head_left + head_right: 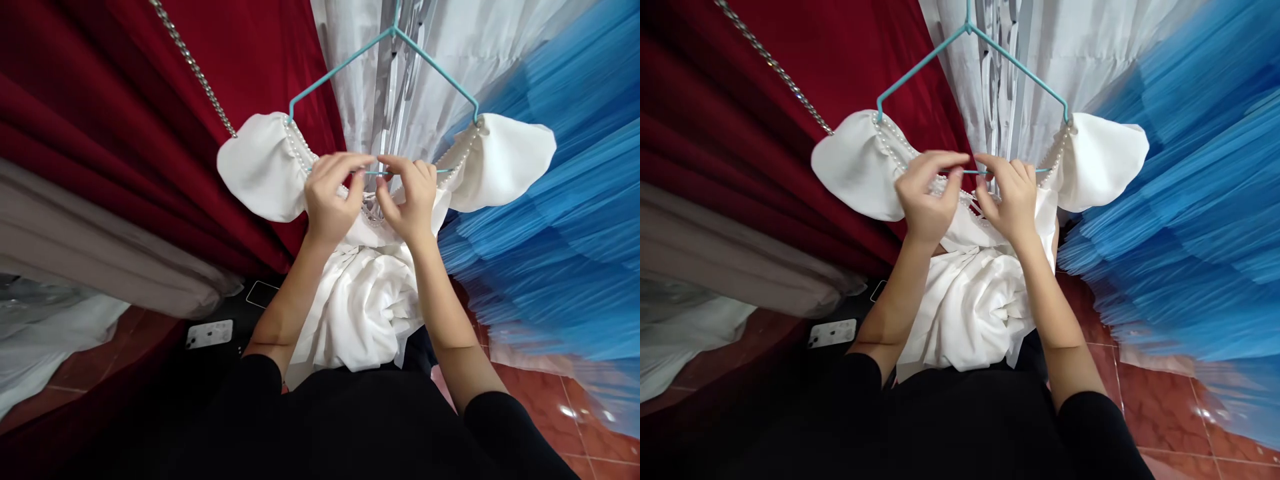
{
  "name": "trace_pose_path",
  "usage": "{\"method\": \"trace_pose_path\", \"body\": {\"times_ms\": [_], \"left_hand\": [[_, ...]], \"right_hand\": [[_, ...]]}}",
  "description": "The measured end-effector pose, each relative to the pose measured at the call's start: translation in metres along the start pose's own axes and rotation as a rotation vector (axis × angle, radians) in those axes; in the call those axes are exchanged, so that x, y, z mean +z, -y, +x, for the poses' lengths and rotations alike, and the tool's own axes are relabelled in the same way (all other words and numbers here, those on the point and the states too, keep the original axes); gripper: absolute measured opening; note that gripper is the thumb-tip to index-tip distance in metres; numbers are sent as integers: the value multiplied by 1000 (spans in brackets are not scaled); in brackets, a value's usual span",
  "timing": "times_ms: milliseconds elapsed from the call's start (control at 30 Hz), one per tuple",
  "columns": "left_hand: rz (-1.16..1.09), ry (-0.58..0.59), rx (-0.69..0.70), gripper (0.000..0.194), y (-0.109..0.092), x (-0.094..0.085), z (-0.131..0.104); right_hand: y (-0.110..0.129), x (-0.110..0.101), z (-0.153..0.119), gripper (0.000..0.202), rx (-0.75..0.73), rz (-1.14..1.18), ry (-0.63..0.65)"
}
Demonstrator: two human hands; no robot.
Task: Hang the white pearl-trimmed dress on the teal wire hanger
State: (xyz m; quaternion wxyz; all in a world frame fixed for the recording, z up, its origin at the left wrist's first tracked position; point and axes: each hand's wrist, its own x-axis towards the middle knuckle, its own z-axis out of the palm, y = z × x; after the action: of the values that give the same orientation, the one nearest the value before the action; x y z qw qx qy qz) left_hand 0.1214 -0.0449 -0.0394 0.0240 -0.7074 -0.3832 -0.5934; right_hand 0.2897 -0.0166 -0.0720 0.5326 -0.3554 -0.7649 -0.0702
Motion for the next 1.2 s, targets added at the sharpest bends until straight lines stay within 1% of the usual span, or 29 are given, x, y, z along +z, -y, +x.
{"method": "trace_pose_path", "body": {"times_ms": [67, 100, 167, 200, 233, 300, 333, 467, 533, 600, 667, 700, 733, 767, 800, 833, 900, 967, 1000, 1067, 1100, 1167, 1200], "left_hand": [[10, -200, 49, 20, 6, -12, 8], [43, -290, 55, 26, 12, -18, 13], [126, -391, 4, 50, 28, -32, 22], [145, -397, -34, 56, 38, -38, 25], [137, -382, -66, 56, 47, -43, 28], [84, -335, -96, 46, 61, -51, 32], [59, -314, -87, 42, 66, -55, 35], [49, -277, -77, 23, 80, -73, 45], [56, -322, -96, 15, 91, -85, 46], [94, -435, -114, 11, 105, -96, 41], [119, -542, -171, 8, 116, -102, 29], [123, -543, -222, 7, 119, -102, 20], [119, -515, -273, 7, 118, -101, 11], [110, -452, -329, 7, 114, -98, 1], [93, -345, -389, 8, 106, -93, -8], [88, -282, -413, 10, 95, -87, -17], [-19, -74, -427, 16, 67, -72, -28], [-15, 52, -261, 18, 37, -56, -29], [-12, 94, -184, 19, 25, -49, -26], [24, 69, -92, 19, 9, -34, -16], [38, 31, -82, 19, 6, -28, -10], [55, -14, -97, 20, 8, -19, 0], [58, 3, -110, 21, 12, -15, 3]], "right_hand": [[11, 0, 3, 22, 32, 16, -10], [15, -1, 3, 22, 38, 16, -4], [19, -1, 3, 23, 44, 12, 19], [19, -1, 3, 24, 49, 11, 30], [17, -1, 2, 25, 56, 10, 38], [11, -2, 1, 26, 64, 10, 50], [7, -3, 1, 27, 62, 12, 53], [-4, -6, 2, 27, 31, 1, 51], [-3, -7, 3, 26, 23, -19, 49], [4, -8, 4, 25, 13, -24, 54], [13, -9, 5, 26, -3, -4, 66], [17, -9, 6, 28, -6, 12, 71], [20, -10, 7, 29, 0, 29, 77], [23, -10, 7, 31, 10, 44, 83], [23, -11, 8, 33, 23, 56, 91], [23, -11, 8, 34, 34, 65, 100], [18, -11, 8, 34, 44, 73, 117], [10, -10, 8, 32, 35, 64, 130], [6, -10, 8, 30, 30, 56, 132], [0, -11, 7, 28, 15, 42, 129], [-1, -12, 7, 28, 5, 37, 125], [-3, -14, 5, 28, -19, 28, 116], [-4, -16, 4, 28, -30, 19, 117]]}}
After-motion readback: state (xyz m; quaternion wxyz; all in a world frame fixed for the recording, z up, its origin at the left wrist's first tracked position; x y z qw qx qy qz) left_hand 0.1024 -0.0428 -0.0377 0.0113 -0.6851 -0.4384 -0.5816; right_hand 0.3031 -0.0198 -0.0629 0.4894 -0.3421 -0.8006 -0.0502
